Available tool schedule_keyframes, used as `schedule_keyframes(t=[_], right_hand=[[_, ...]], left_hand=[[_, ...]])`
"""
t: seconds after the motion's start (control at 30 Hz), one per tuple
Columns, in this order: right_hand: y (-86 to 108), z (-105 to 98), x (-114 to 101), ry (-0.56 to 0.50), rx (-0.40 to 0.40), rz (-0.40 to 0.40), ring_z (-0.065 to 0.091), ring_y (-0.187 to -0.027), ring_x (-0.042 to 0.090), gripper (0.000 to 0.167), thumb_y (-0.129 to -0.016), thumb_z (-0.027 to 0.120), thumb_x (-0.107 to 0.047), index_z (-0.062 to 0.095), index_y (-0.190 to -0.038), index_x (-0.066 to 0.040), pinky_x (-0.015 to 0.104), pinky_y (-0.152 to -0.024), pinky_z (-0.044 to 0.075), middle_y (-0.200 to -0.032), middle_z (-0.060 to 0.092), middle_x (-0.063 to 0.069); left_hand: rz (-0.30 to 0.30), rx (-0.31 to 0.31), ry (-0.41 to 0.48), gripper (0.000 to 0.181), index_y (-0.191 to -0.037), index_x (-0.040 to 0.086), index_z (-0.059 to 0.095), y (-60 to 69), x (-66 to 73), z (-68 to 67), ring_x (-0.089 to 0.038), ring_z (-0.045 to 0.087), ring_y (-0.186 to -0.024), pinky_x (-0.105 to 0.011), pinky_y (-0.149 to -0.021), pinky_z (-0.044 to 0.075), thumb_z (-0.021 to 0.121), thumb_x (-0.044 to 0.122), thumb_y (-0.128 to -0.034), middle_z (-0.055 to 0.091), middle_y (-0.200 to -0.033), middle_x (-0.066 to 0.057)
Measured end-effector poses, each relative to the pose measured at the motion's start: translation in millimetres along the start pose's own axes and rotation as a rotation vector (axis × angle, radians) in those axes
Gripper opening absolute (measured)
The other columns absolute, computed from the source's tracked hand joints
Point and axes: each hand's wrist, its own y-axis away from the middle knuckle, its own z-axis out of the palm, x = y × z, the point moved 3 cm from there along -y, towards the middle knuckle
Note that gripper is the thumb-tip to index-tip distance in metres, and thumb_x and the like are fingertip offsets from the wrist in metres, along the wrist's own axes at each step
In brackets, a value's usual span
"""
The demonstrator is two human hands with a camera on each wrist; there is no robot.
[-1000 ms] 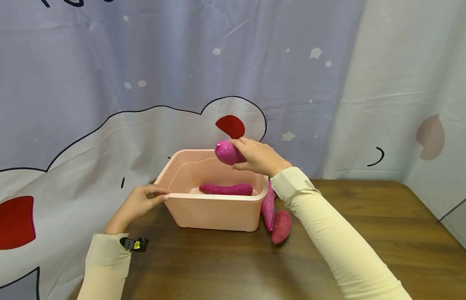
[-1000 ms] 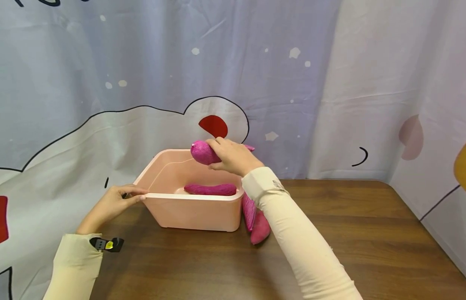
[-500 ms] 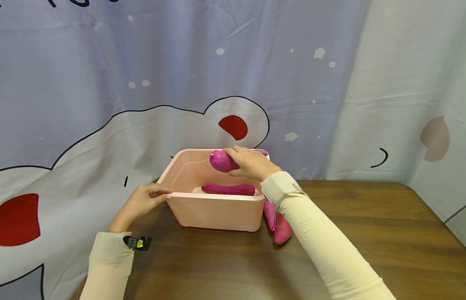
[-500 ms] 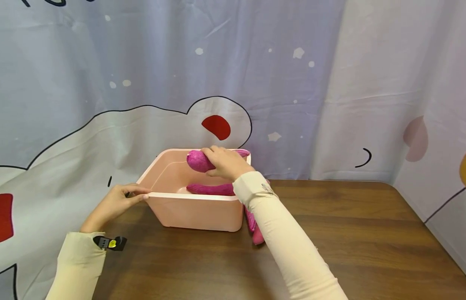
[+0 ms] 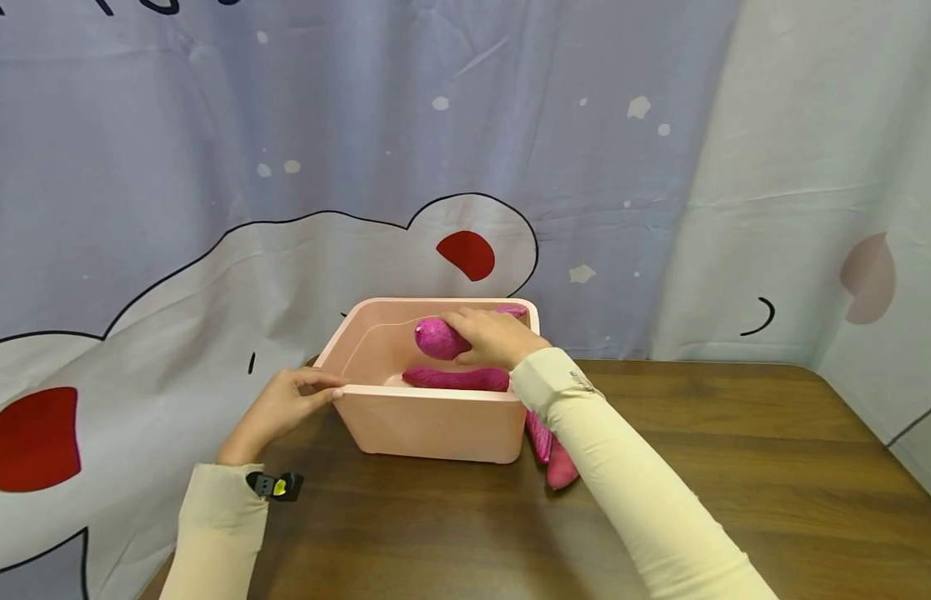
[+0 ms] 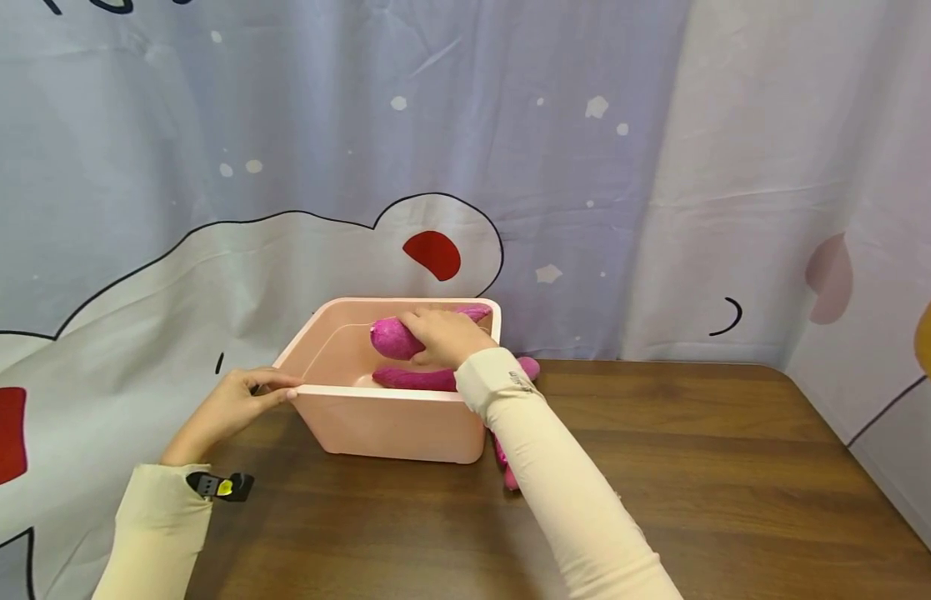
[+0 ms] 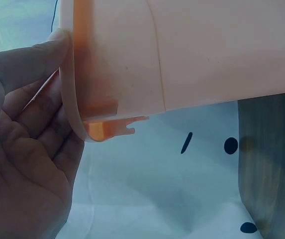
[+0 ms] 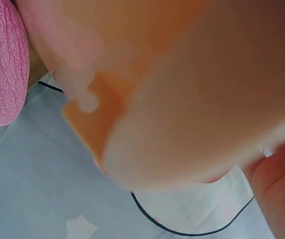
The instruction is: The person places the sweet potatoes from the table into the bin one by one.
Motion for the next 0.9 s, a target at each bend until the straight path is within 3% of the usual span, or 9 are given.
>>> schedule_keyframes(t=[0.17, 0.43, 0.7, 0.9], right_hand=[[-0.4, 3.4, 0.5, 0.004, -0.056, 0.006, 0.062, -0.108, 0.019, 0.055, -0.081, 0.079, -0.024, 0.054, -0.129, -0.015, 0.035, -0.098, 0.047, -0.118, 0.065, 0.002], [0.1, 9.9, 1.5, 0.04, -0.105, 0.039, 0.058, -0.114, 0.018, 0.057, -0.08, 0.079, -0.029, 0.054, -0.13, -0.016, 0.037, -0.098, 0.047, -0.125, 0.061, 0.001], [-1.4, 19.1, 0.9, 0.075, -0.138, 0.079, 0.061, -0.105, 0.015, 0.041, -0.078, 0.081, -0.03, 0.059, -0.11, -0.016, 0.04, -0.087, 0.051, -0.112, 0.066, -0.002], [0.9, 24.2, 0.9, 0.09, -0.17, 0.065, 0.062, -0.104, 0.017, 0.041, -0.079, 0.079, -0.029, 0.059, -0.111, -0.014, 0.036, -0.092, 0.05, -0.111, 0.068, 0.0]], left_hand=[[-0.005, 0.004, 0.004, 0.02, -0.103, 0.004, 0.075, 0.7, 0.4, -0.1, -0.031, 0.065, -0.097, -0.046, -0.082, 0.052, 0.071, 0.017, -0.0877, 0.073, -0.1, -0.013], [0.004, 0.01, 0.005, 0.02, -0.103, 0.004, 0.075, 0.9, 1.2, -0.5, -0.032, 0.065, -0.097, -0.049, -0.082, 0.052, 0.071, 0.016, -0.0877, 0.073, -0.1, -0.013], [0.012, 0.014, -0.014, 0.019, -0.102, 0.004, 0.076, 2.1, 0.5, -0.4, -0.031, 0.065, -0.097, -0.047, -0.083, 0.051, 0.071, 0.015, -0.0869, 0.074, -0.099, -0.012], [0.01, 0.012, -0.001, 0.019, -0.102, 0.004, 0.075, 2.6, 1.0, 0.5, -0.032, 0.064, -0.098, -0.05, -0.084, 0.05, 0.071, 0.014, -0.087, 0.073, -0.101, -0.013]])
